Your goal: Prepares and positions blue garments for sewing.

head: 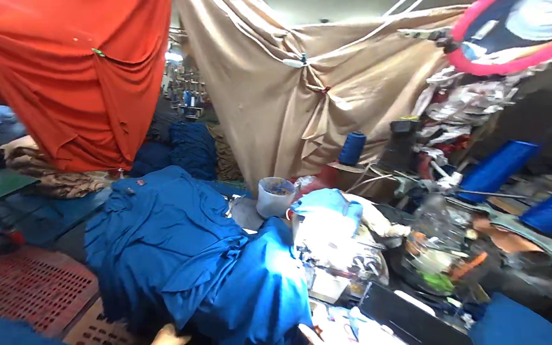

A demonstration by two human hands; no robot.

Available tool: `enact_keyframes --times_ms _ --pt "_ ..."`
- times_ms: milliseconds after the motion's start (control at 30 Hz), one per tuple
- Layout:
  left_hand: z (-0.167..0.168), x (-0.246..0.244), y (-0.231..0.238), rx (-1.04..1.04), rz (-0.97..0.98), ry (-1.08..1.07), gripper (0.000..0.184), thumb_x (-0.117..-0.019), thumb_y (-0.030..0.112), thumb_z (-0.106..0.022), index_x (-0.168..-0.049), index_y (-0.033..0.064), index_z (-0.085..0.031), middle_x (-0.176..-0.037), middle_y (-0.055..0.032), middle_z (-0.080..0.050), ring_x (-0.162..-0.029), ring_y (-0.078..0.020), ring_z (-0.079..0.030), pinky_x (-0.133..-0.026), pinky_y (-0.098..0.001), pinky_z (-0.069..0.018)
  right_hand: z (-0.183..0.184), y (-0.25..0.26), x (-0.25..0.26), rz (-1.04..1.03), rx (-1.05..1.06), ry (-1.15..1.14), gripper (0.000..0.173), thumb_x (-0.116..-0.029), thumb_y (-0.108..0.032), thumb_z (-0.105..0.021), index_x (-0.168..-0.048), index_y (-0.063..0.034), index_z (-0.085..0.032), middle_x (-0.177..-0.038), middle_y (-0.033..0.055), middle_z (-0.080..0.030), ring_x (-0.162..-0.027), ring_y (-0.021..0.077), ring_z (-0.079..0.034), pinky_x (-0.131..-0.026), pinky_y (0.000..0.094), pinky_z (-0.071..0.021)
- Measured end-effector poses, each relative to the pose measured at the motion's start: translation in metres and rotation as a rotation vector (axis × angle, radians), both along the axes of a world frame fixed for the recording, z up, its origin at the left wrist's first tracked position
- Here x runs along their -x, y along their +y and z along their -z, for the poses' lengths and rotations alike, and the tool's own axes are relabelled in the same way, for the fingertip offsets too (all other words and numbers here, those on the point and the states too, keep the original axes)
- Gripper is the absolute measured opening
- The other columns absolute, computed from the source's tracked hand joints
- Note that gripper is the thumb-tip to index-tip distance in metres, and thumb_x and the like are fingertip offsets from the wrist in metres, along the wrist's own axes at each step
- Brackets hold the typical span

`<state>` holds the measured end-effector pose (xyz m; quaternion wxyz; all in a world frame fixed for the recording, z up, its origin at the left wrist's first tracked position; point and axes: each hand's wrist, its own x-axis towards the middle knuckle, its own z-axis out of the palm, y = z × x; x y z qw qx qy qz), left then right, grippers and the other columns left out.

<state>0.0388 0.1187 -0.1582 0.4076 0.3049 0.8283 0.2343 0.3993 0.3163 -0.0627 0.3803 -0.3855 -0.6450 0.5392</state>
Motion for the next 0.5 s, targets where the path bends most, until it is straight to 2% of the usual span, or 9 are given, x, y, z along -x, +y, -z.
enact_keyframes --times_ms 33,100,200,267,300,367,433,467,500 --pt "0.001 -0.016 0.009 -0.007 -0.078 -0.062 0.073 -0.0879 0.040 -0.079 -0.137 -0.0083 -0.056 -0.138 -0.0307 -0.059 -0.133 -0.0435 -0.054 -0.115 -0.0590 -0.0395 0.000 0.001 0.001 0.007 0.032 0.035 0.010 -0.0876 0.000 -0.070 -0.096 -0.0007 -0.065 -0.082 -0.0011 -0.068 -0.078 0.0048 -0.065 -0.078 0.0269 -0.0565" --pt "-0.003 -0.056 0.028 -0.056 -0.092 -0.131 0.060 -0.0950 0.034 -0.071 -0.137 -0.0065 -0.057 -0.137 -0.0267 -0.061 -0.131 -0.0386 -0.056 -0.113 -0.0550 -0.0415 0.000 0.003 0.003 0.020 0.055 0.049 0.011 -0.0880 0.000 -0.070 -0.097 -0.0008 -0.064 -0.080 -0.0010 -0.068 -0.076 0.0068 -0.066 -0.076 0.0290 -0.0583" --pt "0.006 -0.105 0.041 -0.186 -0.092 -0.124 0.042 -0.1043 0.019 -0.056 -0.134 -0.0112 -0.057 -0.136 -0.0280 -0.061 -0.131 -0.0359 -0.056 -0.113 -0.0471 -0.0411 -0.004 0.002 0.005 0.047 0.044 0.003 0.010 -0.0887 -0.001 -0.068 -0.097 -0.0020 -0.063 -0.079 -0.0032 -0.066 -0.074 0.0046 -0.065 -0.074 0.0269 -0.0569" --pt "0.021 -0.127 0.040 -0.268 -0.243 -0.101 0.039 -0.1033 0.014 -0.054 -0.131 -0.0134 -0.057 -0.131 -0.0294 -0.063 -0.127 -0.0369 -0.059 -0.112 -0.0468 -0.0438 -0.007 0.001 0.005 0.049 0.056 -0.017 0.013 -0.0895 -0.001 -0.067 -0.101 0.0002 -0.062 -0.083 -0.0012 -0.068 -0.078 0.0048 -0.066 -0.078 0.0265 -0.0574" --pt "0.031 -0.134 0.039 -0.345 -0.358 -0.077 0.035 -0.1010 0.010 -0.054 -0.126 -0.0150 -0.059 -0.123 -0.0312 -0.065 -0.121 -0.0387 -0.061 -0.108 -0.0490 -0.0461 -0.009 0.001 0.004 0.045 0.072 -0.022 0.015 -0.0901 -0.001 -0.066 -0.103 0.0029 -0.062 -0.086 0.0018 -0.069 -0.082 0.0064 -0.067 -0.080 0.0272 -0.0578" --pt "0.032 -0.132 0.033 -0.465 -0.564 0.084 0.035 -0.1001 0.007 -0.052 -0.122 -0.0188 -0.060 -0.116 -0.0352 -0.066 -0.116 -0.0439 -0.064 -0.106 -0.0535 -0.0476 -0.010 0.004 0.003 0.046 0.100 -0.045 0.017 -0.0919 -0.004 -0.066 -0.106 0.0045 -0.062 -0.090 0.0051 -0.070 -0.086 0.0082 -0.068 -0.082 0.0278 -0.0574" --pt "-0.001 -0.107 0.023 -0.642 -0.673 0.191 0.037 -0.1044 0.007 -0.049 -0.127 -0.0217 -0.055 -0.117 -0.0376 -0.065 -0.116 -0.0461 -0.064 -0.107 -0.0548 -0.0469 -0.010 0.002 0.004 0.076 0.077 -0.049 0.015 -0.0918 -0.002 -0.065 -0.105 0.0053 -0.064 -0.089 0.0049 -0.071 -0.084 0.0071 -0.069 -0.081 0.0271 -0.0583" --pt "-0.029 -0.089 0.017 -0.757 -0.692 0.257 0.037 -0.1040 0.006 -0.050 -0.128 -0.0222 -0.054 -0.116 -0.0366 -0.066 -0.114 -0.0432 -0.066 -0.105 -0.0522 -0.0494 -0.013 -0.001 0.005 0.084 0.070 -0.027 0.012 -0.0916 0.000 -0.064 -0.103 0.0040 -0.064 -0.087 0.0028 -0.071 -0.083 0.0056 -0.068 -0.081 0.0264 -0.0580" --pt "-0.060 -0.069 0.011 -0.898 -0.689 0.346 0.034 -0.1024 0.004 -0.051 -0.125 -0.0211 -0.056 -0.113 -0.0324 -0.068 -0.108 -0.0353 -0.069 -0.100 -0.0457 -0.0531 -0.015 -0.006 0.009 0.092 0.071 0.015 0.009 -0.0909 0.002 -0.064 -0.100 0.0021 -0.065 -0.085 0.0006 -0.071 -0.081 0.0043 -0.069 -0.081 0.0256 -0.0583"
